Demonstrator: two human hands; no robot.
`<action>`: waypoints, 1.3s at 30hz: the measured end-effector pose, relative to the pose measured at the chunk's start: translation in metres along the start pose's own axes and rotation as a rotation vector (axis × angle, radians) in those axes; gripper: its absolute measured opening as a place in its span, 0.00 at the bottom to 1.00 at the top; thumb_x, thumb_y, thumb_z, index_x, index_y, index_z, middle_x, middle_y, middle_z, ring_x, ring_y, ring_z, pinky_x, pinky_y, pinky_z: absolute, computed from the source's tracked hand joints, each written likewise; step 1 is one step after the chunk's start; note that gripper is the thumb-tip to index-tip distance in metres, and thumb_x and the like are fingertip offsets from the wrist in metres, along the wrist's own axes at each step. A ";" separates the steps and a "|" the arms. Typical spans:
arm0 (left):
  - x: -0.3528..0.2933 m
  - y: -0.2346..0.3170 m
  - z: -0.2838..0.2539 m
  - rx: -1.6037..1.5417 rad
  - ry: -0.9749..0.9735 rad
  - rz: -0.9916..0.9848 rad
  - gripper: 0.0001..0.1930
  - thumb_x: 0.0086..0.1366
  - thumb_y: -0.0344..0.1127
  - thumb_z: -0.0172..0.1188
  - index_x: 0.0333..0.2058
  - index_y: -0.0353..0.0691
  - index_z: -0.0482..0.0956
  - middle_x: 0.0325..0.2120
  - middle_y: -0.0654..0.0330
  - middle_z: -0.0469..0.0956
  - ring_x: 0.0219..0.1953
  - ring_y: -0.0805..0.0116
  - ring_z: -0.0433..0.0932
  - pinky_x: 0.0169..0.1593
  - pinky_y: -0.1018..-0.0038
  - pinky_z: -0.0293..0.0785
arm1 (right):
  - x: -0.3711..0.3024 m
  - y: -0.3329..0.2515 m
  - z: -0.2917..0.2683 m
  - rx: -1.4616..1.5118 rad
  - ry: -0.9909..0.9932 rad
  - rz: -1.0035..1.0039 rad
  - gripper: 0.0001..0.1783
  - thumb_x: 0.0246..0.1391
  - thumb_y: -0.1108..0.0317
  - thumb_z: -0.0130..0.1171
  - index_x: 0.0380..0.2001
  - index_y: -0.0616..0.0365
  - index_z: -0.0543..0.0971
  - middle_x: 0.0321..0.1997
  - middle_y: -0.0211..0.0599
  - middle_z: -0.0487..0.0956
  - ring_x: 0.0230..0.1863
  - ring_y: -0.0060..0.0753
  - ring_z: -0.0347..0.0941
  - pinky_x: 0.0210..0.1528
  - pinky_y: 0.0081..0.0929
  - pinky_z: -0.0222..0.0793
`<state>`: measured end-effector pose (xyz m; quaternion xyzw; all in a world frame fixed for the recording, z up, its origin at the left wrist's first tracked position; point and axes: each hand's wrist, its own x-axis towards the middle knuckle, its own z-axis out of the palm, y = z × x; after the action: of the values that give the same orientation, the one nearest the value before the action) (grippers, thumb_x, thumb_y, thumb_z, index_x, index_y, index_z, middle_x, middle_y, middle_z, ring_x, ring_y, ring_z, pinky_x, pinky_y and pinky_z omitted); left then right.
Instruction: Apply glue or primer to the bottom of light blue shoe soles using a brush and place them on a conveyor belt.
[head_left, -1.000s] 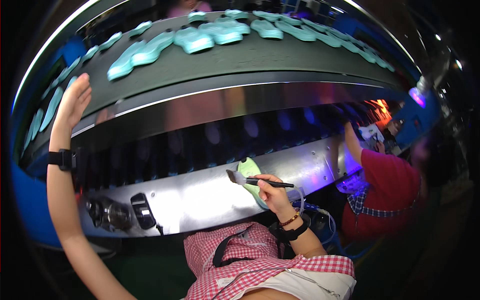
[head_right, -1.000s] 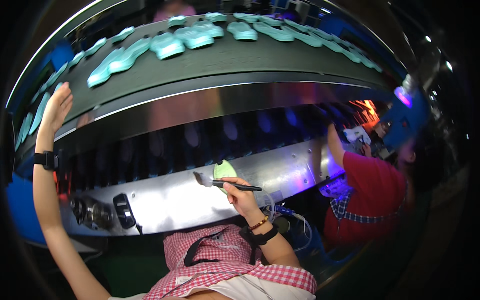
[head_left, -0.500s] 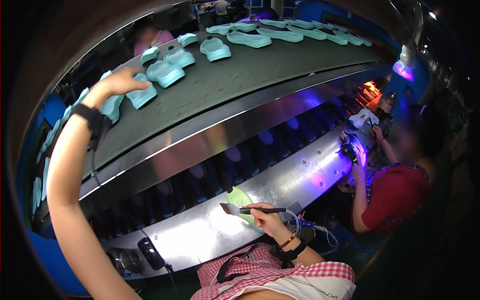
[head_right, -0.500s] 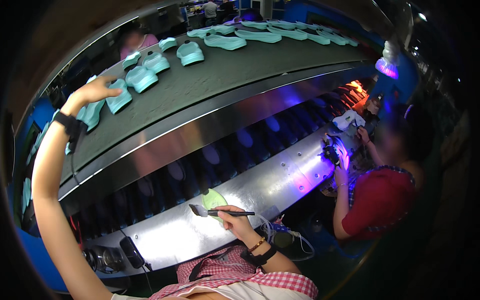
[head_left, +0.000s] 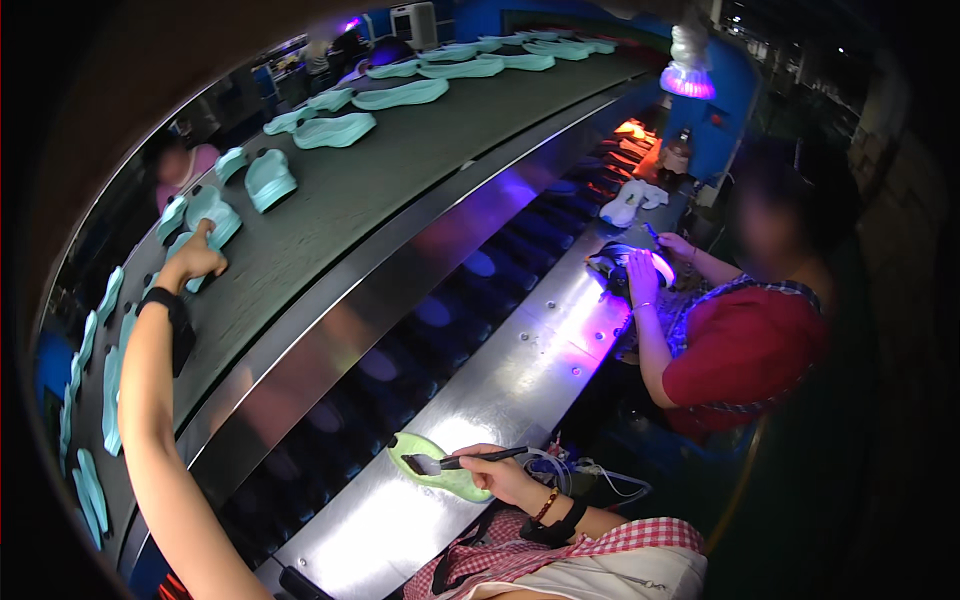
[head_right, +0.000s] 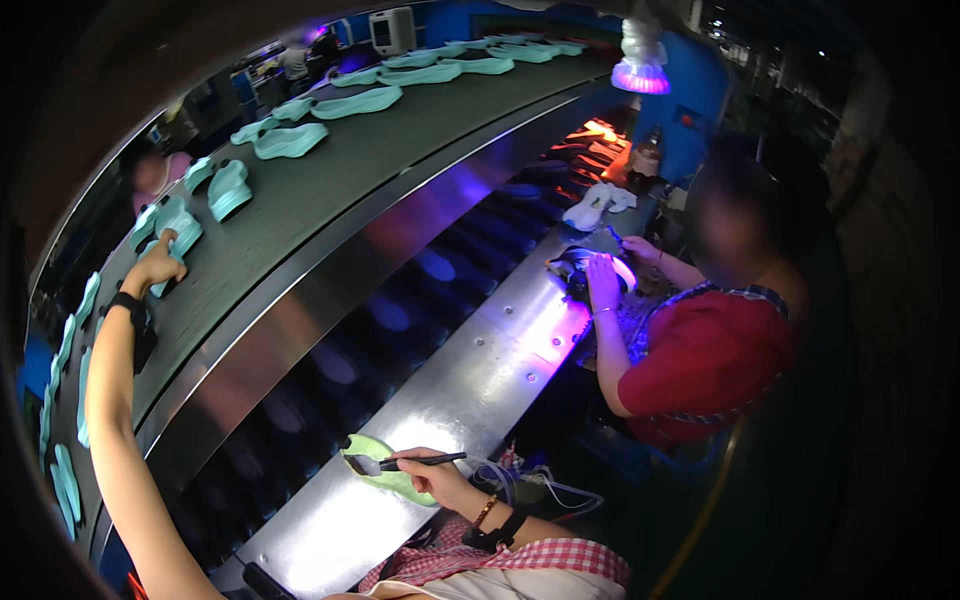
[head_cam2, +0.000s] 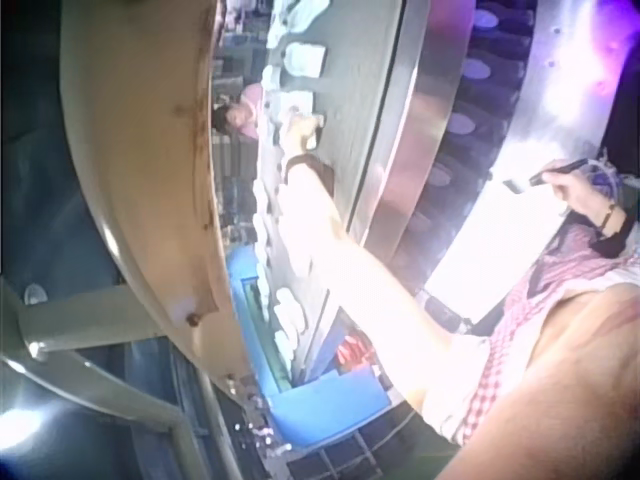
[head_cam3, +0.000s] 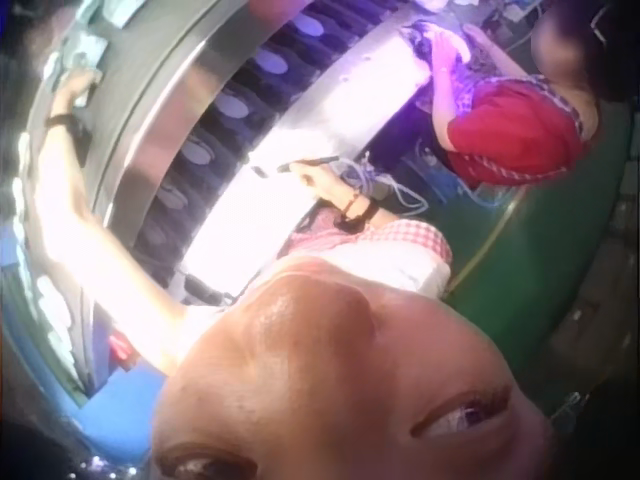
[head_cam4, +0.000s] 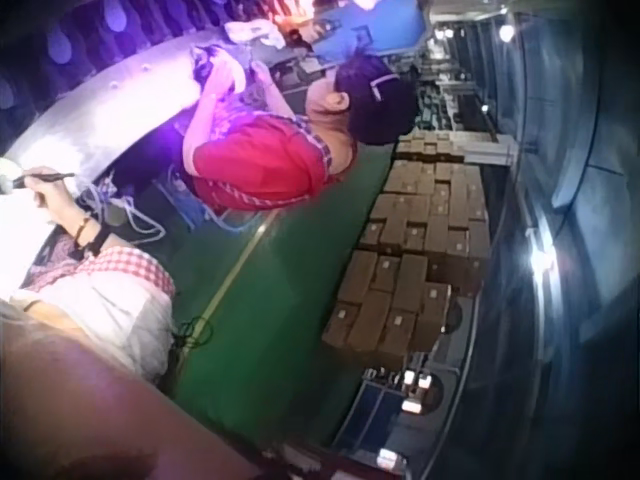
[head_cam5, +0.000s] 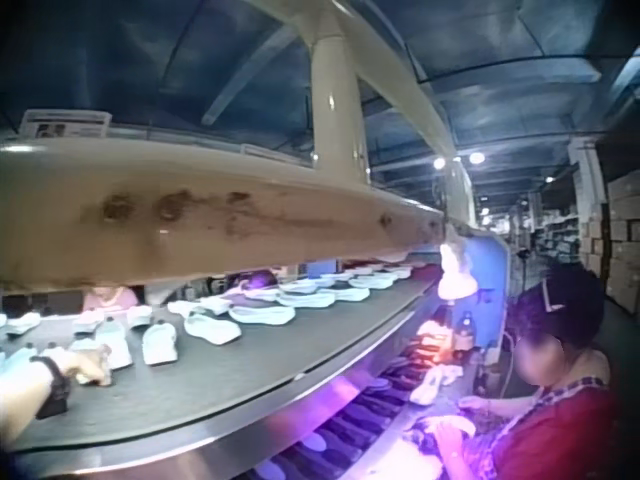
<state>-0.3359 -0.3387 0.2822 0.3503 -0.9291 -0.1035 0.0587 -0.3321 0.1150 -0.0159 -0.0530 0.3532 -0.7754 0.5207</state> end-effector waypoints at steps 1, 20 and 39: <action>0.000 0.007 0.001 0.025 -0.009 0.027 0.36 0.32 0.26 0.57 0.47 0.41 0.57 0.21 0.54 0.69 0.26 0.62 0.71 0.29 0.70 0.65 | -0.002 -0.002 -0.003 0.001 0.012 0.003 0.11 0.49 0.73 0.53 0.38 0.64 0.73 0.22 0.29 0.72 0.16 0.15 0.62 0.17 0.11 0.56; -0.108 -0.024 -0.092 0.273 -0.140 -0.130 0.40 0.51 0.56 0.53 0.58 0.43 0.51 0.57 0.47 0.53 0.57 0.54 0.57 0.57 0.64 0.55 | 0.008 -0.004 -0.010 -0.039 -0.023 0.071 0.09 0.49 0.76 0.51 0.36 0.64 0.73 0.27 0.36 0.75 0.16 0.18 0.64 0.19 0.13 0.59; -0.153 -0.137 -0.038 0.097 0.043 -0.076 0.34 0.38 0.28 0.56 0.52 0.40 0.65 0.28 0.49 0.75 0.27 0.64 0.74 0.33 0.74 0.69 | 0.003 0.009 0.009 -0.085 -0.026 0.092 0.09 0.50 0.74 0.51 0.36 0.63 0.73 0.23 0.32 0.73 0.16 0.18 0.63 0.19 0.14 0.59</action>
<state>-0.1266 -0.3436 0.2812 0.3898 -0.9175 -0.0529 0.0578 -0.3223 0.1060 -0.0153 -0.0686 0.3810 -0.7344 0.5575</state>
